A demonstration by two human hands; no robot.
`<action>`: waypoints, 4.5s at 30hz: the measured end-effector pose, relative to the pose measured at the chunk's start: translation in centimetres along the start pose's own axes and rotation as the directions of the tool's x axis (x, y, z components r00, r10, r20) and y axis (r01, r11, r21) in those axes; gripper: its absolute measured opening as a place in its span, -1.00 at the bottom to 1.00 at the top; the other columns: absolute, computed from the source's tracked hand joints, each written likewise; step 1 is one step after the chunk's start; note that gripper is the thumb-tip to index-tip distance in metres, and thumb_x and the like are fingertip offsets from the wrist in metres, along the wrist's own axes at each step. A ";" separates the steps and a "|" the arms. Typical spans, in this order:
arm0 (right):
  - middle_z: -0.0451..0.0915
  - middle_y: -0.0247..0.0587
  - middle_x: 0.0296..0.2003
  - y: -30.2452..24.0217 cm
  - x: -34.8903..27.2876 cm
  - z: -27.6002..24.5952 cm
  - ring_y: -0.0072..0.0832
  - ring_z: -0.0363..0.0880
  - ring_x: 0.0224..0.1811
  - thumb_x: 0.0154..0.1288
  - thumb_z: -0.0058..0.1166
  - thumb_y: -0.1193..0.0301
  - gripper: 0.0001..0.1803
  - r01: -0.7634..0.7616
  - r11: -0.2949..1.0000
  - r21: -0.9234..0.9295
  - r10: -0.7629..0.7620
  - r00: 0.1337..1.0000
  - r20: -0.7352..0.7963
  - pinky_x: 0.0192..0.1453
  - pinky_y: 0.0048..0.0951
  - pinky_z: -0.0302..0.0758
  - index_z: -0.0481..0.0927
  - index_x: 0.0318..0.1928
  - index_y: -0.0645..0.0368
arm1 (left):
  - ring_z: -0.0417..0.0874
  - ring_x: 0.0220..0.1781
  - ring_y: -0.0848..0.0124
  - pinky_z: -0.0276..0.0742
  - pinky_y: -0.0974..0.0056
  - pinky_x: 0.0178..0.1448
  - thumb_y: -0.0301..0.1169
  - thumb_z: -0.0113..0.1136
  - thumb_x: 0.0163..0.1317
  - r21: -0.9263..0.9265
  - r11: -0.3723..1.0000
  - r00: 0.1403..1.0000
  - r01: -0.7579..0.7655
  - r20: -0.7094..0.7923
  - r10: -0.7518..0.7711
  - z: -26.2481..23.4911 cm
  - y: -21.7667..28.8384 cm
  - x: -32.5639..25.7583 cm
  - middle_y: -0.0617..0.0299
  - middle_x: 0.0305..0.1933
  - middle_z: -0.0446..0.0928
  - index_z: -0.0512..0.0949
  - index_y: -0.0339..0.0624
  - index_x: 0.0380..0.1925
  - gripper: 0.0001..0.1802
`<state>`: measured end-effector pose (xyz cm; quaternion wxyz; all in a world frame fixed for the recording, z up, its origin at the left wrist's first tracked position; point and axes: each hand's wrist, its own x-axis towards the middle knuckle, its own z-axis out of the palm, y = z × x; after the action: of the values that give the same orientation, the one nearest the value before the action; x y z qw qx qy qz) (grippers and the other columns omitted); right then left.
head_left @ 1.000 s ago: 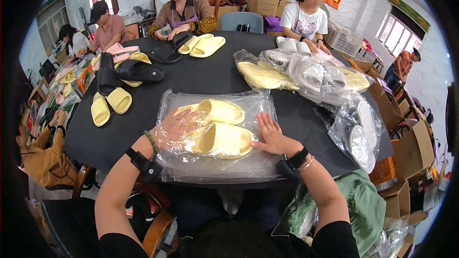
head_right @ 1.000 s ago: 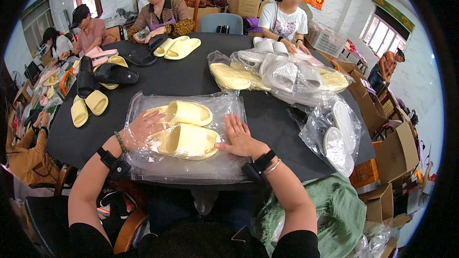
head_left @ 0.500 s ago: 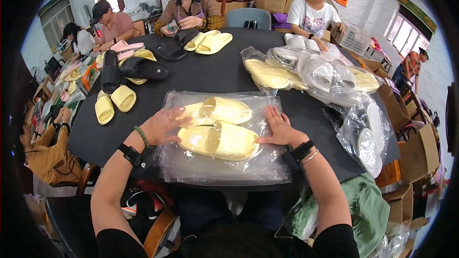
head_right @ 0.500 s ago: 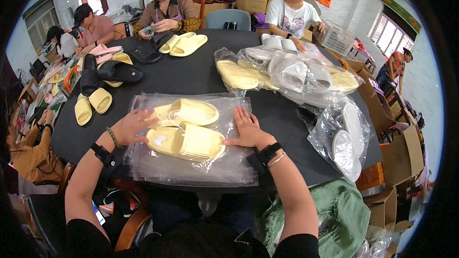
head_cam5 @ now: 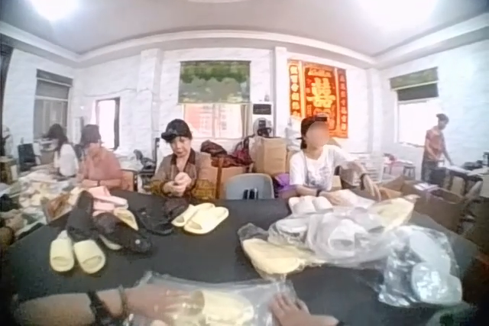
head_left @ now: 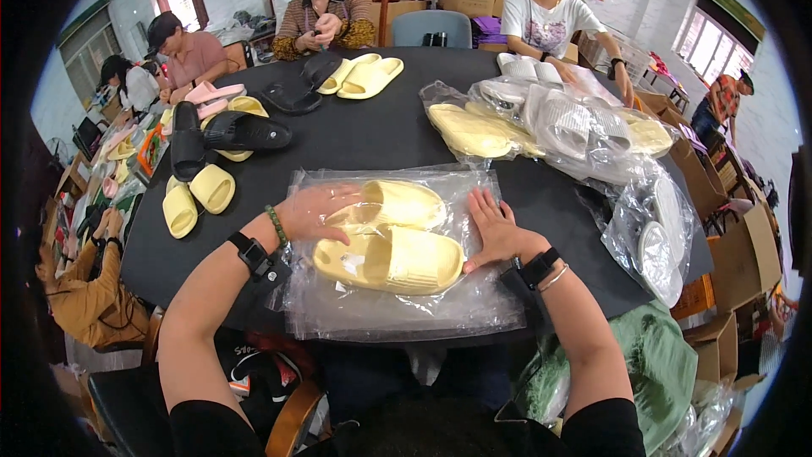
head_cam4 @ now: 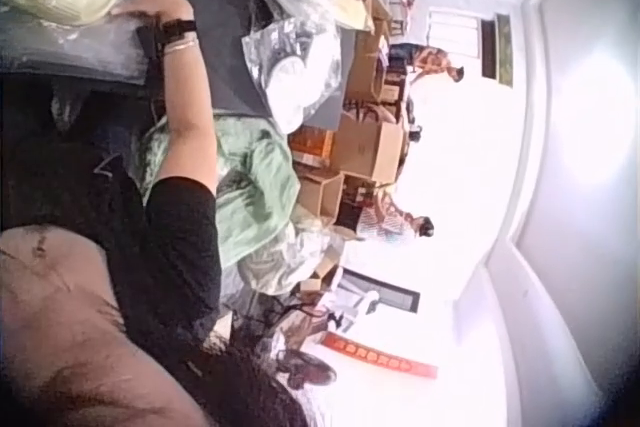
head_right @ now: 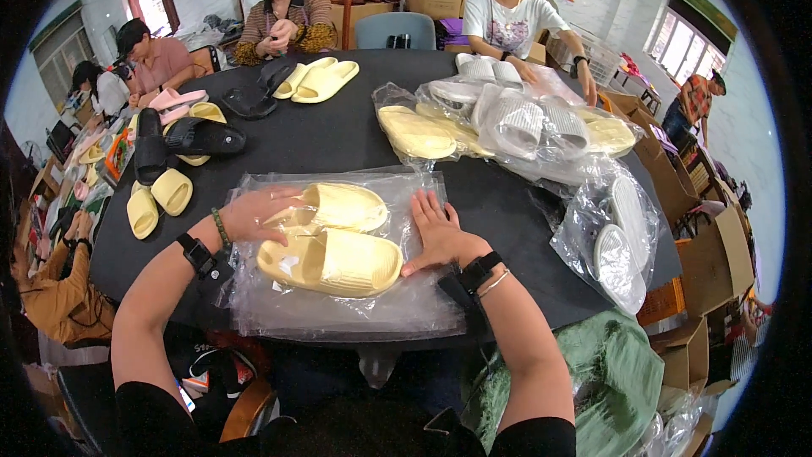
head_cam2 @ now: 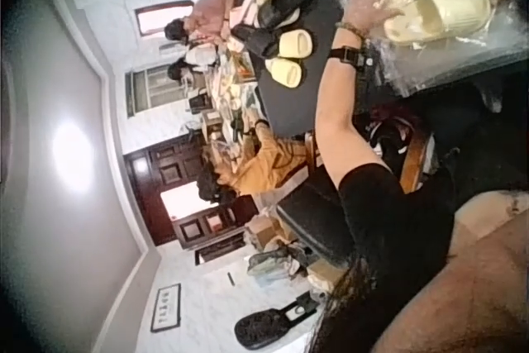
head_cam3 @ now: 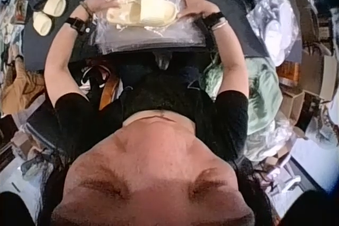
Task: Packing various types and colors of shoes into plastic bags and placing them into a larger collection bag.
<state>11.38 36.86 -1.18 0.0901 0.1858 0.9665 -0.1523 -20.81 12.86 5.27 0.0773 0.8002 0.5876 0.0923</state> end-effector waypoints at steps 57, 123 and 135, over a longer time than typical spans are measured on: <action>-0.04 0.34 0.45 -7.0 -8.2 4.7 0.17 -0.26 0.56 -0.11 0.27 -0.32 0.37 -0.028 0.999 -0.027 0.012 0.885 -0.466 0.51 0.20 -0.12 0.00 0.42 0.50 | 0.60 -0.13 0.01 0.54 0.06 0.01 -0.25 0.31 -0.02 0.206 0.557 0.573 0.805 -0.516 -0.637 4.2 6.6 -3.9 -0.12 -0.35 0.63 0.66 -0.38 -0.51 -0.68; 0.24 0.16 0.37 -5.1 -9.8 0.9 0.01 0.19 0.43 0.35 0.03 -0.04 -0.26 0.102 0.980 0.171 -0.063 0.973 -0.222 0.42 -0.02 0.17 0.34 0.30 0.29 | 0.20 0.45 -0.14 -0.06 -0.50 0.38 0.23 0.19 0.13 0.137 0.887 0.850 0.441 -0.382 -0.363 4.0 14.6 -3.9 -0.05 0.36 0.34 0.44 0.05 0.27 -0.22; 0.31 -0.09 0.29 3.8 2.4 -9.5 -0.08 0.29 0.32 0.02 0.29 0.44 -0.18 -0.221 0.842 -0.493 -0.137 0.795 -0.591 0.29 -0.08 0.36 0.30 0.36 -0.09 | 0.23 0.44 -0.15 0.02 -0.39 0.41 0.35 0.13 0.09 0.110 0.926 0.899 0.361 -0.304 -0.314 10.8 16.7 -2.2 -0.09 0.39 0.29 0.42 0.16 0.29 -0.16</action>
<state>9.52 44.11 6.23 -0.1717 0.2139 0.9417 0.1947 -3.41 5.61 -1.51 -0.0581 0.6682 0.7281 0.1414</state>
